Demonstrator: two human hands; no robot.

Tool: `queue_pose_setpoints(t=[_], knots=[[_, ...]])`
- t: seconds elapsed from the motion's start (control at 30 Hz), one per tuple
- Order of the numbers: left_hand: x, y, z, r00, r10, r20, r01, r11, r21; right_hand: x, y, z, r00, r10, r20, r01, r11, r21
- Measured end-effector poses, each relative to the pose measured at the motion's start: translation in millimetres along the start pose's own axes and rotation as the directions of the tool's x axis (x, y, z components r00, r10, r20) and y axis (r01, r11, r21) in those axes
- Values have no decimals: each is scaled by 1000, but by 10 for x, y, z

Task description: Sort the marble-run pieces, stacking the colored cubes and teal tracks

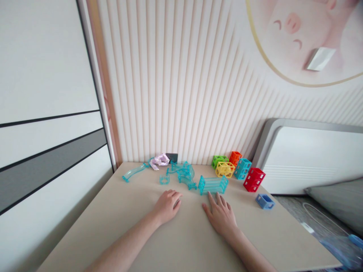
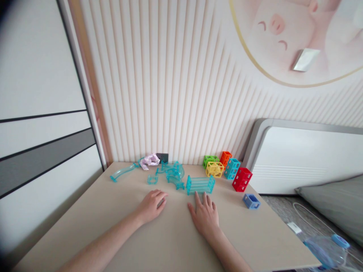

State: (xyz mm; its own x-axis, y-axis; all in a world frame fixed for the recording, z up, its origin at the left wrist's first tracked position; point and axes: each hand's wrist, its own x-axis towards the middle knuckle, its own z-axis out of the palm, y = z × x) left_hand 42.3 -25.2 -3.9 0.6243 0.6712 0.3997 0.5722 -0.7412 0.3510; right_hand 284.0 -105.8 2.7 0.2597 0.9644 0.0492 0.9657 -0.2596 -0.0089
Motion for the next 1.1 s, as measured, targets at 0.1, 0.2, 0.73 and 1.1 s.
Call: queue_pose_setpoints(t=[0.1, 0.2, 0.73, 1.1], knots=[[-2, -14, 14, 1000, -3, 6, 3, 1000, -7, 60, -17, -9, 1000, -3, 6, 4, 1000, -11], [-5, -21, 22, 1000, 3, 6, -3, 1000, -14, 127, -30, -18, 1000, -1, 25, 1, 1000, -19], [-2, -58, 52, 1000, 7, -10, -8, 1000, -28, 512, -39, 35, 1000, 4, 31, -4, 1000, -20], [6, -27, -6, 1000, -3, 9, 3, 1000, -22, 761, -81, 72, 999, 10, 52, -9, 1000, -4]])
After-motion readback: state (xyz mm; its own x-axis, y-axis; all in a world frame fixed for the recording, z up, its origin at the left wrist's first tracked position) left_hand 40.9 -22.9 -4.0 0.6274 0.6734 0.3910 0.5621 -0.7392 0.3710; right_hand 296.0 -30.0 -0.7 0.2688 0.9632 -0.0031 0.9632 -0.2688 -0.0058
